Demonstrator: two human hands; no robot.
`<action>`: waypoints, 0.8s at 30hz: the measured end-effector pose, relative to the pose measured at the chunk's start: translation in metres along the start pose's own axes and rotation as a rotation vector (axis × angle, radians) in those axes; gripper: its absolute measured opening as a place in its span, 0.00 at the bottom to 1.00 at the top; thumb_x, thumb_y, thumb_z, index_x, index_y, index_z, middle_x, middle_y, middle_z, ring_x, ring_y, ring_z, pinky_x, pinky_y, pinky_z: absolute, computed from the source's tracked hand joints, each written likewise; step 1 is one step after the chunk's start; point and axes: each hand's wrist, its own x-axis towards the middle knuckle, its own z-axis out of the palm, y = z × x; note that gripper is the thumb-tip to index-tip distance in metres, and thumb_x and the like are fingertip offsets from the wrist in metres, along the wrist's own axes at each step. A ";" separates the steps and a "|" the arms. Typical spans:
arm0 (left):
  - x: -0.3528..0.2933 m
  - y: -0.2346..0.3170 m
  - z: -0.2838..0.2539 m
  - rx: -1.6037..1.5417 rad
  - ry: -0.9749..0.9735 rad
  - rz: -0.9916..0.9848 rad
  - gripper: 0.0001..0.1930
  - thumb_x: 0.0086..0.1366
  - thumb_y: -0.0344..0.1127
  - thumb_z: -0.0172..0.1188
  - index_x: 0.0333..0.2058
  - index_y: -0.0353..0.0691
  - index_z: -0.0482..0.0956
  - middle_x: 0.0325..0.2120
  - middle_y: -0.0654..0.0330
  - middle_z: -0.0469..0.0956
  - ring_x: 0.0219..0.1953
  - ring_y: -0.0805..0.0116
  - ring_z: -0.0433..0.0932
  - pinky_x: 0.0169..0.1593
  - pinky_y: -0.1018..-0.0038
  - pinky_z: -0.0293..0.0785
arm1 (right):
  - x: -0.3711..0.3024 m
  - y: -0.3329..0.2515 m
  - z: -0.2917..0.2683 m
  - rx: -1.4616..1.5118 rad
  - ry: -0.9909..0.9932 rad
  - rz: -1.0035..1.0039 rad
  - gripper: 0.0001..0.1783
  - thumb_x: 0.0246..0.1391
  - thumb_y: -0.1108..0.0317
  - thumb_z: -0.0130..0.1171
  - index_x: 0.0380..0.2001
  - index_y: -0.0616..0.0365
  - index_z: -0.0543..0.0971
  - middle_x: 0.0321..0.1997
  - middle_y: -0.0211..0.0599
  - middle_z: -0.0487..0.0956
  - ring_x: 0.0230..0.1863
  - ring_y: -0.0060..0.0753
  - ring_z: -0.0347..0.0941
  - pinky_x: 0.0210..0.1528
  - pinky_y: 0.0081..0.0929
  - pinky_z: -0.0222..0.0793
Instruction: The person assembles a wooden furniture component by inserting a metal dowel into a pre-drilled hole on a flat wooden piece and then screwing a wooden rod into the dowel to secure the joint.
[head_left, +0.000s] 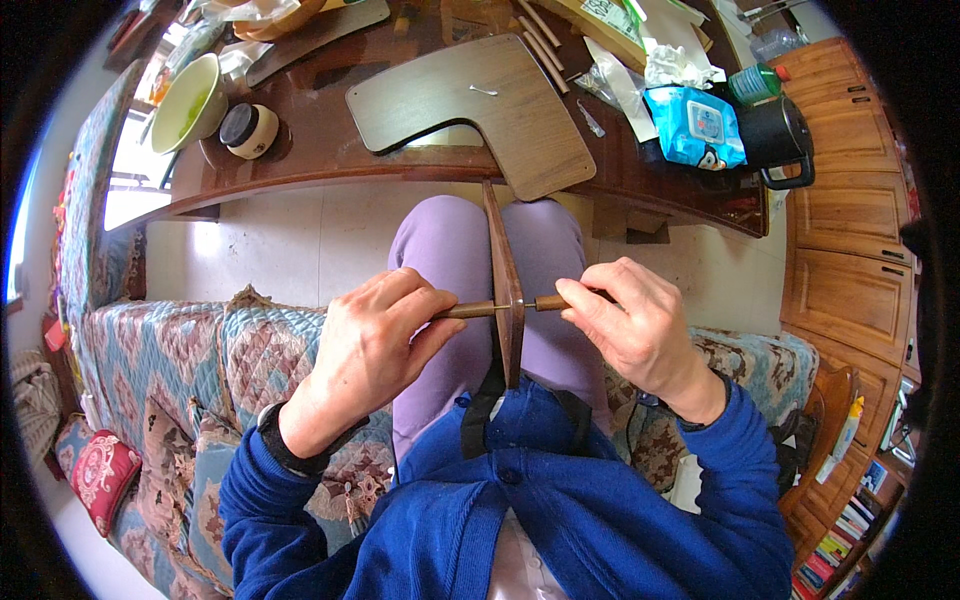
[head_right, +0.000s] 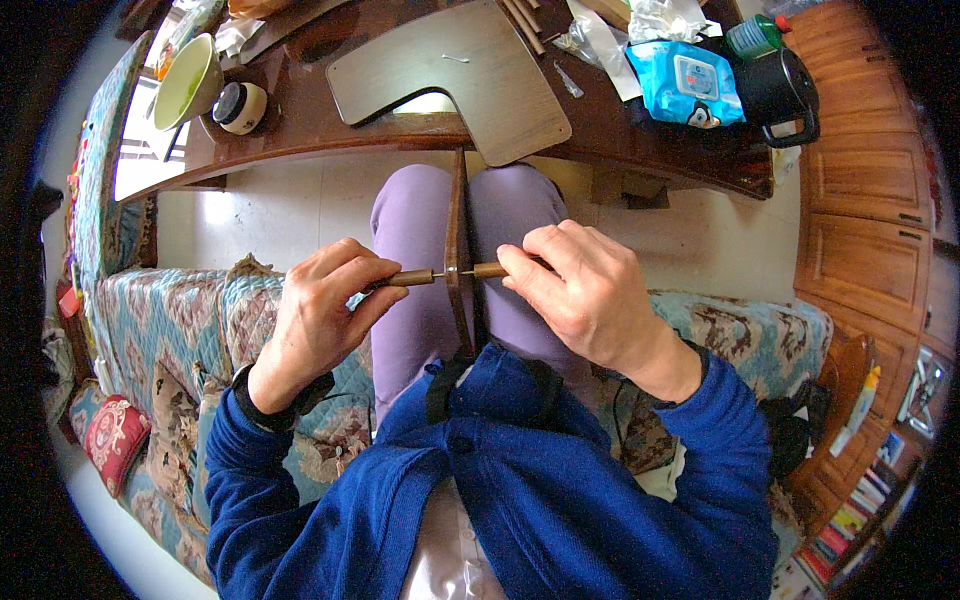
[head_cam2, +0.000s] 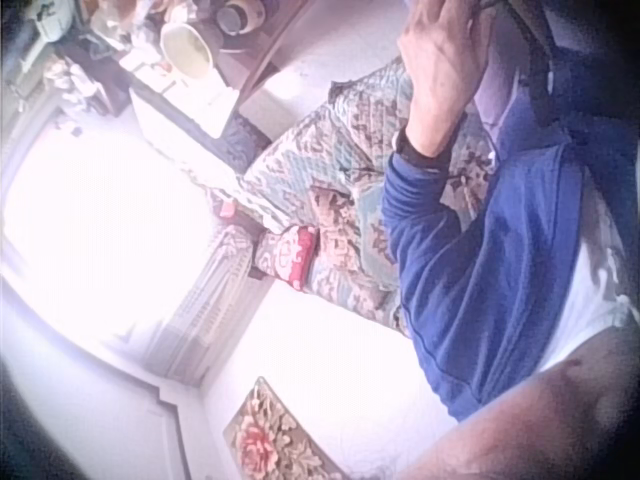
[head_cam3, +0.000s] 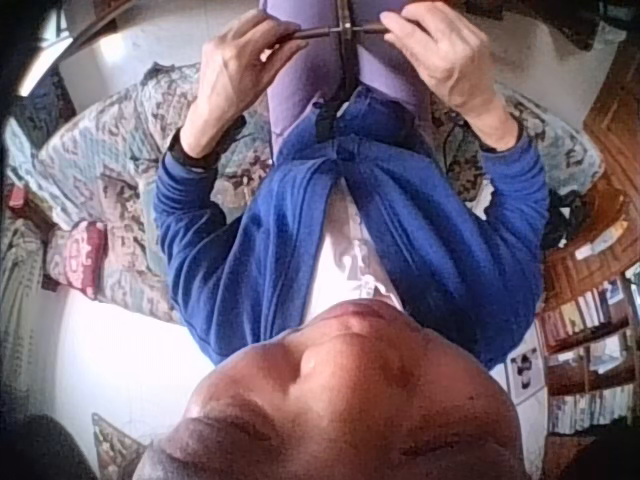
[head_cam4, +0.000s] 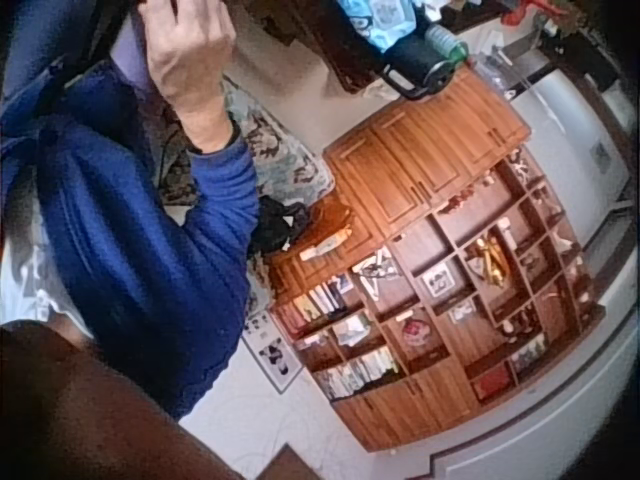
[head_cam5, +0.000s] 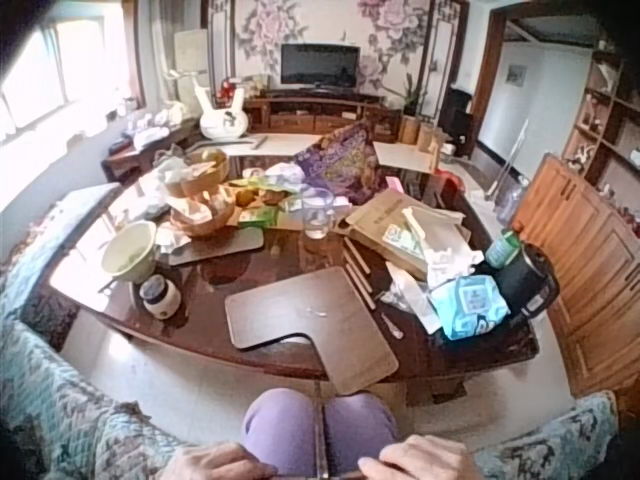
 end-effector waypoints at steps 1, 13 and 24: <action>0.000 0.000 0.000 -0.002 0.000 0.003 0.09 0.58 0.30 0.73 0.36 0.35 0.85 0.30 0.55 0.81 0.30 0.57 0.80 0.35 0.65 0.77 | 0.000 0.001 0.000 -0.003 0.011 -0.004 0.15 0.46 0.71 0.67 0.40 0.61 0.82 0.35 0.34 0.75 0.34 0.36 0.76 0.33 0.32 0.75; 0.002 -0.007 0.007 -0.007 0.024 0.029 0.09 0.58 0.34 0.71 0.33 0.40 0.80 0.29 0.59 0.76 0.30 0.56 0.79 0.34 0.63 0.76 | 0.002 0.007 -0.006 -0.020 -0.084 -0.076 0.20 0.41 0.75 0.72 0.41 0.64 0.81 0.35 0.39 0.77 0.31 0.40 0.78 0.30 0.34 0.76; 0.002 -0.009 0.008 -0.042 -0.016 0.069 0.09 0.59 0.28 0.73 0.36 0.35 0.83 0.29 0.56 0.79 0.27 0.58 0.81 0.31 0.65 0.78 | 0.004 0.008 -0.009 -0.073 -0.070 -0.179 0.18 0.46 0.71 0.71 0.42 0.64 0.81 0.32 0.40 0.78 0.28 0.38 0.77 0.27 0.33 0.75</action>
